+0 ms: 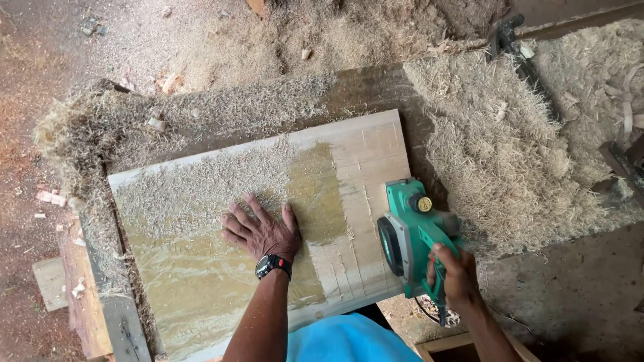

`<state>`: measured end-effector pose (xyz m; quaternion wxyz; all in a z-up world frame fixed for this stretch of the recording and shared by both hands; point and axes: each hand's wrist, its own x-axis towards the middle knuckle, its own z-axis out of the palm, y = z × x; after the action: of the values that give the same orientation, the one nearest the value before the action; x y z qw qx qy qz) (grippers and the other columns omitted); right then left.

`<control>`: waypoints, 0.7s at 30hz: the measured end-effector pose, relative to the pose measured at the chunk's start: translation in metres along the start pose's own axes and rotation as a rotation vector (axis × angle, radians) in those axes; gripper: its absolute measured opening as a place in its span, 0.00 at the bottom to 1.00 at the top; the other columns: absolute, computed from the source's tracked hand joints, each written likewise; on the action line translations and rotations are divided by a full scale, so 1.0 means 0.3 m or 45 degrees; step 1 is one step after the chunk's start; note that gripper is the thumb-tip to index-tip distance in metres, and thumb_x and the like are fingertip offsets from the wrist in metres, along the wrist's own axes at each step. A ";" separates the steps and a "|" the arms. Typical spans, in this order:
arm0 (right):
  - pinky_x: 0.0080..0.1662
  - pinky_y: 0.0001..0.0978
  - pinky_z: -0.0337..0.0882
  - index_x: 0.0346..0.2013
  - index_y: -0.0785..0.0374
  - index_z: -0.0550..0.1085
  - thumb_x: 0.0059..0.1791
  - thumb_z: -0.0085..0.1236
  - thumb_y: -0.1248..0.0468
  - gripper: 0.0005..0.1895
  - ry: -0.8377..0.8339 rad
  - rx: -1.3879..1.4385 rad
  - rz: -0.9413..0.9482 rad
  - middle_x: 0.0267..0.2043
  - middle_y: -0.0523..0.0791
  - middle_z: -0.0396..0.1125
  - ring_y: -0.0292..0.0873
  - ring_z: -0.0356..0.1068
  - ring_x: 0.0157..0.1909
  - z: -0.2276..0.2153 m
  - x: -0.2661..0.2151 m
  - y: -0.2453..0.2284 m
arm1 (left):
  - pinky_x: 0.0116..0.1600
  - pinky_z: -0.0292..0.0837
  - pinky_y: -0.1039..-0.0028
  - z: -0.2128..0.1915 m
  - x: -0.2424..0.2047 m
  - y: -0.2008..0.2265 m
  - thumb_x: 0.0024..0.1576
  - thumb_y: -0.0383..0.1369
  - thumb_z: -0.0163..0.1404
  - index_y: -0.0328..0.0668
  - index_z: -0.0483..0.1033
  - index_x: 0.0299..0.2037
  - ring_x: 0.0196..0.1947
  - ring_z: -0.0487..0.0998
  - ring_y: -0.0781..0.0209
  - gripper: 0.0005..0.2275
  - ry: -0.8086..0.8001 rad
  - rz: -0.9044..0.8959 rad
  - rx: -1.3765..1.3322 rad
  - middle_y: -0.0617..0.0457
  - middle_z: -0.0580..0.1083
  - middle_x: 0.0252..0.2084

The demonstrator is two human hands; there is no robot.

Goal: Planing the surface of a wooden board using an electric hand planer.

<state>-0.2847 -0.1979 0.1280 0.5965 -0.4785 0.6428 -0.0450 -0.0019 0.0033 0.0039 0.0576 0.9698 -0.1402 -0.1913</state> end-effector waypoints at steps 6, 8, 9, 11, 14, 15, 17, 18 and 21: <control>0.21 0.38 0.62 0.28 0.66 0.69 0.47 0.54 0.49 0.20 0.006 0.007 0.045 0.17 0.45 0.61 0.41 0.62 0.17 0.138 0.144 -0.214 | 0.71 0.20 0.33 -0.004 0.005 0.004 0.59 0.59 0.38 0.39 0.47 0.75 0.74 0.31 0.22 0.40 -0.012 -0.006 -0.014 0.27 0.41 0.76; 0.20 0.38 0.61 0.28 0.65 0.68 0.47 0.54 0.49 0.20 0.037 0.000 0.039 0.17 0.45 0.61 0.41 0.61 0.16 0.196 0.207 -0.309 | 0.71 0.20 0.34 0.002 0.011 0.003 0.59 0.59 0.38 0.40 0.47 0.75 0.74 0.31 0.21 0.40 0.000 -0.003 0.001 0.27 0.41 0.76; 0.20 0.36 0.61 0.28 0.64 0.69 0.47 0.55 0.49 0.20 0.025 0.024 0.023 0.17 0.44 0.61 0.40 0.61 0.16 0.220 0.240 -0.354 | 0.71 0.20 0.34 0.003 0.013 0.004 0.59 0.59 0.38 0.40 0.47 0.75 0.74 0.31 0.21 0.40 -0.024 -0.011 0.011 0.27 0.41 0.76; 0.19 0.35 0.61 0.27 0.63 0.69 0.48 0.55 0.48 0.20 0.013 0.044 0.004 0.17 0.43 0.61 0.39 0.61 0.16 0.276 0.308 -0.458 | 0.70 0.20 0.34 0.007 0.017 0.006 0.59 0.59 0.37 0.40 0.47 0.76 0.74 0.30 0.22 0.40 -0.048 -0.021 0.017 0.27 0.41 0.76; 0.18 0.35 0.60 0.26 0.63 0.69 0.47 0.55 0.46 0.21 0.017 -0.022 -0.057 0.16 0.43 0.60 0.39 0.59 0.14 0.360 0.400 -0.604 | 0.71 0.19 0.34 0.011 0.015 -0.002 0.59 0.60 0.37 0.41 0.47 0.75 0.75 0.30 0.23 0.40 -0.075 -0.040 0.022 0.28 0.41 0.76; 0.18 0.35 0.61 0.26 0.62 0.70 0.47 0.56 0.46 0.21 0.012 -0.026 -0.090 0.16 0.43 0.61 0.38 0.60 0.14 0.381 0.430 -0.643 | 0.71 0.19 0.34 0.012 0.012 -0.002 0.59 0.60 0.37 0.40 0.47 0.75 0.75 0.30 0.23 0.40 -0.047 -0.026 0.001 0.28 0.41 0.76; 0.18 0.35 0.62 0.26 0.61 0.70 0.47 0.56 0.46 0.20 0.003 -0.028 -0.125 0.16 0.42 0.62 0.38 0.61 0.14 0.407 0.464 -0.687 | 0.70 0.19 0.34 0.005 0.009 -0.002 0.59 0.60 0.37 0.39 0.46 0.75 0.74 0.30 0.22 0.40 -0.015 -0.014 -0.017 0.28 0.41 0.76; 0.18 0.35 0.62 0.26 0.60 0.70 0.47 0.55 0.45 0.21 0.000 -0.059 -0.137 0.16 0.42 0.62 0.38 0.61 0.14 0.411 0.469 -0.693 | 0.70 0.19 0.34 -0.002 0.011 -0.001 0.59 0.60 0.37 0.40 0.47 0.75 0.74 0.30 0.22 0.40 -0.021 -0.018 -0.027 0.28 0.41 0.76; 0.19 0.34 0.61 0.26 0.58 0.69 0.47 0.55 0.43 0.22 -0.042 0.006 -0.077 0.16 0.42 0.61 0.38 0.60 0.15 0.355 0.452 -0.613 | 0.71 0.19 0.36 -0.018 0.015 0.008 0.58 0.60 0.38 0.42 0.47 0.75 0.75 0.30 0.24 0.40 -0.084 -0.043 -0.014 0.30 0.41 0.76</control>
<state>-0.0721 -0.3328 0.1154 0.6065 -0.4970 0.6180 -0.0566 0.0037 -0.0002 0.0077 0.0551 0.9648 -0.1244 -0.2250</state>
